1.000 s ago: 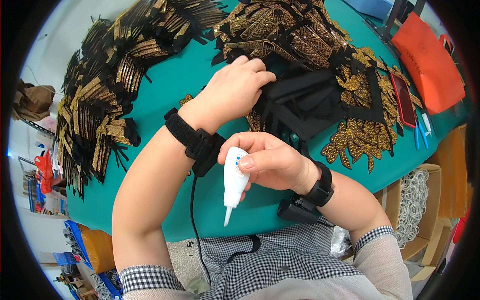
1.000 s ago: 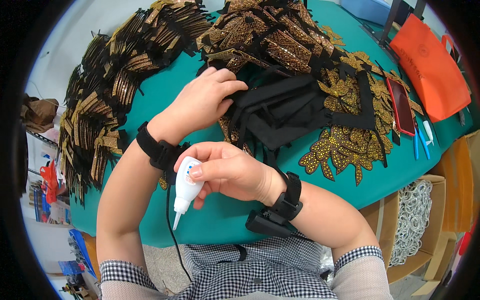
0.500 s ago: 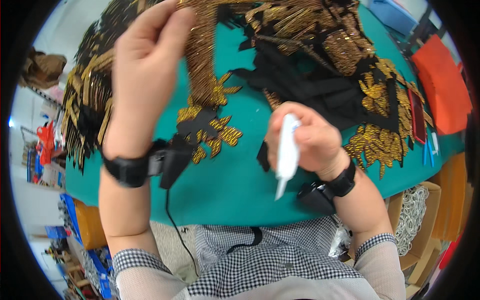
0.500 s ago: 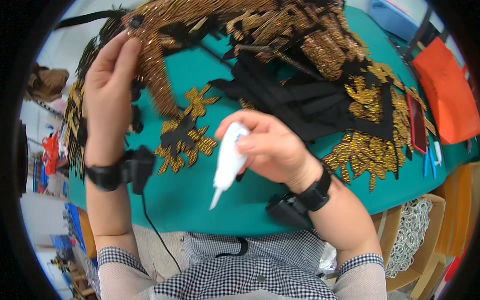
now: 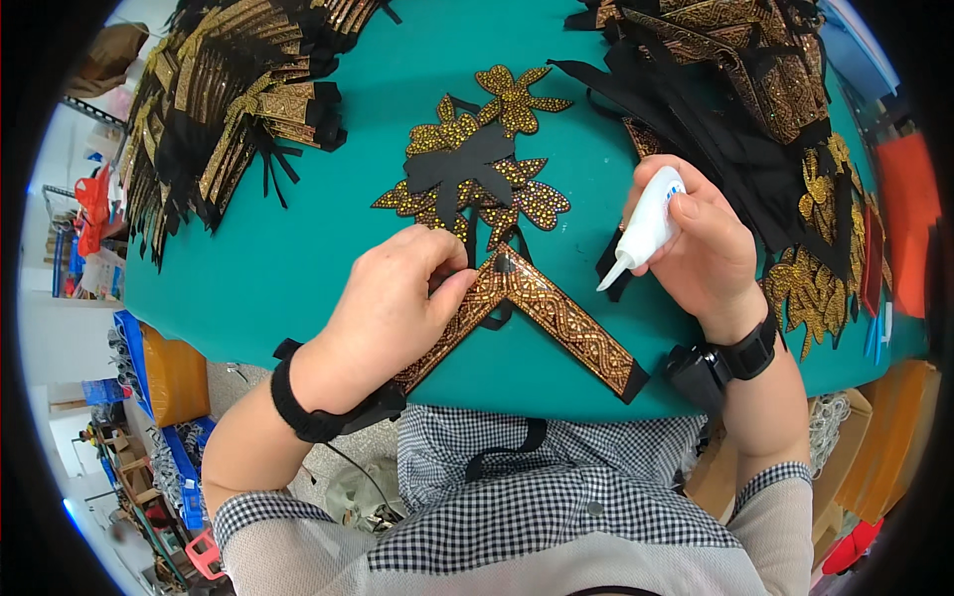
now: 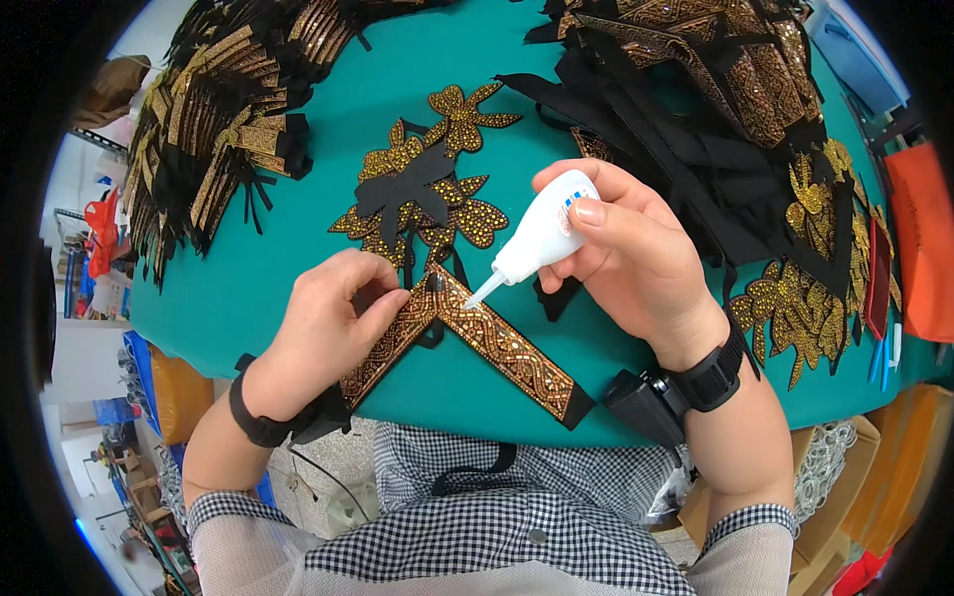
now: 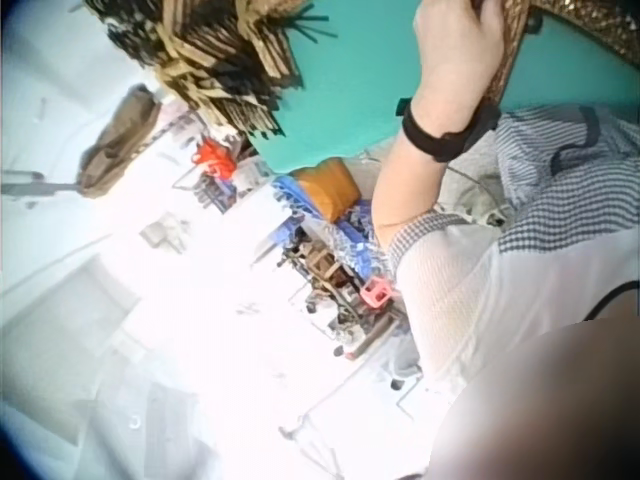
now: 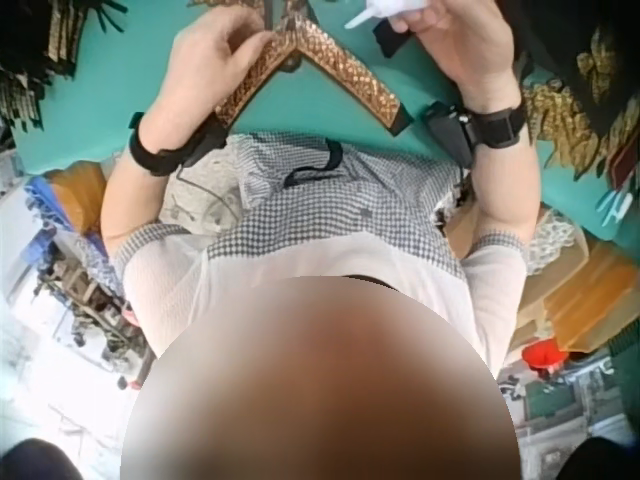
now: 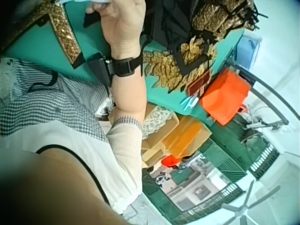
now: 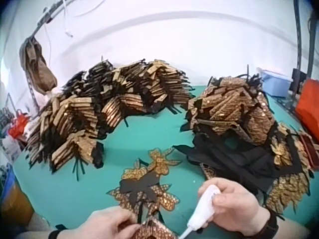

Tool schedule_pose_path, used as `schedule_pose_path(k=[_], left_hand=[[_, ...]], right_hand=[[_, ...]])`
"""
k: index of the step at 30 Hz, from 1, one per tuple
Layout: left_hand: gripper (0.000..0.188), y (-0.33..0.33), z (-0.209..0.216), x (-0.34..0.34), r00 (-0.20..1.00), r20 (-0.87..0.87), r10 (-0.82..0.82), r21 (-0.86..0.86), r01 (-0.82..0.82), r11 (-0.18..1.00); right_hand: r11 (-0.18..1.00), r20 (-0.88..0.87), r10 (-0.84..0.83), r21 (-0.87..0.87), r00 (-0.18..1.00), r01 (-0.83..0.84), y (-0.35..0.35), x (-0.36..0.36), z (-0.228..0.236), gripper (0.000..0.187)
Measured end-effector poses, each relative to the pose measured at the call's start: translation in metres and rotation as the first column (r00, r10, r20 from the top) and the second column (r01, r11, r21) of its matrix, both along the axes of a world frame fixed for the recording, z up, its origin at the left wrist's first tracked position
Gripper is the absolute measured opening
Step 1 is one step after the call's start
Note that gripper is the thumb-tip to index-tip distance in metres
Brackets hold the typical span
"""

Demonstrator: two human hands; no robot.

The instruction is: The recorder applies glue to small butterfly-shaped shoe decorations and attaches them to a larger shoe component.

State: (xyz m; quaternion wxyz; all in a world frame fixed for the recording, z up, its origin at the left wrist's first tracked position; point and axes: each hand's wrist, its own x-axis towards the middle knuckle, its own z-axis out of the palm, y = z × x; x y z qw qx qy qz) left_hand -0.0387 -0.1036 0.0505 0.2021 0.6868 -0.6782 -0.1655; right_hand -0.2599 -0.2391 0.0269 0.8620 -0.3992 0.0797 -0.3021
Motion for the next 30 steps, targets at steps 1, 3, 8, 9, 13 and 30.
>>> schedule_pose_path(k=[1,3,8,9,13,30], left_hand=[[0.012,-0.004,0.001,0.003,1.000,-0.005,0.000,0.003,0.000,1.000],[0.014,-0.018,0.004,0.016,0.986,0.158,-0.044,-0.236,0.081,0.968],[0.021,-0.061,0.003,0.034,0.961,0.275,-0.037,-0.302,0.123,0.945],[0.025,-0.067,0.003,0.030,0.970,0.243,-0.002,-0.235,0.061,0.970],[0.048,-0.088,0.001,0.007,0.928,0.356,0.111,-0.089,-0.084,0.992],[0.035,-0.064,0.028,0.044,0.960,-0.235,0.154,0.136,-0.125,0.983]], right_hand=[[1.000,-0.006,-0.004,-0.001,1.000,0.004,0.000,0.000,-0.001,0.032],[1.000,-0.032,-0.008,0.004,0.999,0.008,0.001,0.001,-0.002,0.032],[1.000,-0.091,0.004,-0.015,0.996,-0.005,0.003,0.004,0.000,0.031],[1.000,-0.091,0.000,-0.013,0.996,-0.001,0.003,0.004,0.001,0.031],[1.000,-0.083,-0.007,-0.009,0.996,0.007,0.002,0.004,-0.001,0.031],[0.988,-0.220,-0.053,-0.153,0.974,0.019,0.009,0.007,0.005,0.027]])
